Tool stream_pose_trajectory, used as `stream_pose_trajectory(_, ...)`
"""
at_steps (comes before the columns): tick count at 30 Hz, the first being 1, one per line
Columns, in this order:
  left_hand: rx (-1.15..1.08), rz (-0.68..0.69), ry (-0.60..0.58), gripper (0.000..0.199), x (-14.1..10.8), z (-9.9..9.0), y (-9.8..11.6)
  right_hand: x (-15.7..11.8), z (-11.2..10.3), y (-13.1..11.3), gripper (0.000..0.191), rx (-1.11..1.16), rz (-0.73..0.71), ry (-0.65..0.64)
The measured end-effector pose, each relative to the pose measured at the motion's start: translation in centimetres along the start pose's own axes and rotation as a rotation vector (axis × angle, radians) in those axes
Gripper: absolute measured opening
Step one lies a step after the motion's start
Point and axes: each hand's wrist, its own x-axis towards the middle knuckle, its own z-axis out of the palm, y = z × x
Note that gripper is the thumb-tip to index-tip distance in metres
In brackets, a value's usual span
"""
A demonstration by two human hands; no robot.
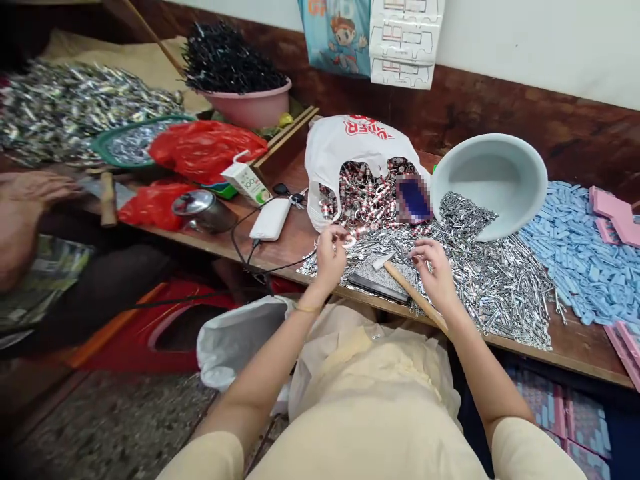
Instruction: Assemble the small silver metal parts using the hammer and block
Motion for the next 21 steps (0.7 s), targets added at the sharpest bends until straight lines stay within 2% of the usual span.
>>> stream_pose_trajectory(3,-0.053,0.082,-0.056,0.014,-3.0,-0.6,3.9,-0.6,3.7,-2.3,0.018,0.148,-0.003,0.004)
stream_pose_trajectory(6,-0.093,0.074,-0.091,0.015,-5.4,-1.4,5.5,-1.0,6.7,-3.2,0.02,0.276,0.031,-0.035)
stream_pose_trajectory(8,-0.188,-0.057,-0.132,0.017,-6.2,-2.1,5.5,-1.4,8.0,-3.6,0.02,0.247,-0.012,0.001)
stream_pose_trajectory(13,-0.709,-0.723,-0.344,0.037,-6.3,-3.9,4.6,-2.3,9.8,-4.5,0.028,-0.024,-0.276,0.096)
stream_pose_trajectory(15,-0.844,-0.893,-0.372,0.046,-5.9,-4.5,4.5,-2.6,10.4,-4.7,0.03,-0.09,-0.362,0.112)
stream_pose_trajectory(18,-0.893,-0.975,-0.452,0.05,-5.1,-5.5,4.1,-3.1,10.7,-4.7,0.03,-0.125,-0.446,0.109)
stream_pose_trajectory(21,-0.799,-0.859,-0.532,0.043,-4.7,-6.3,3.6,-3.6,10.4,-4.7,0.03,-0.08,-0.458,0.058)
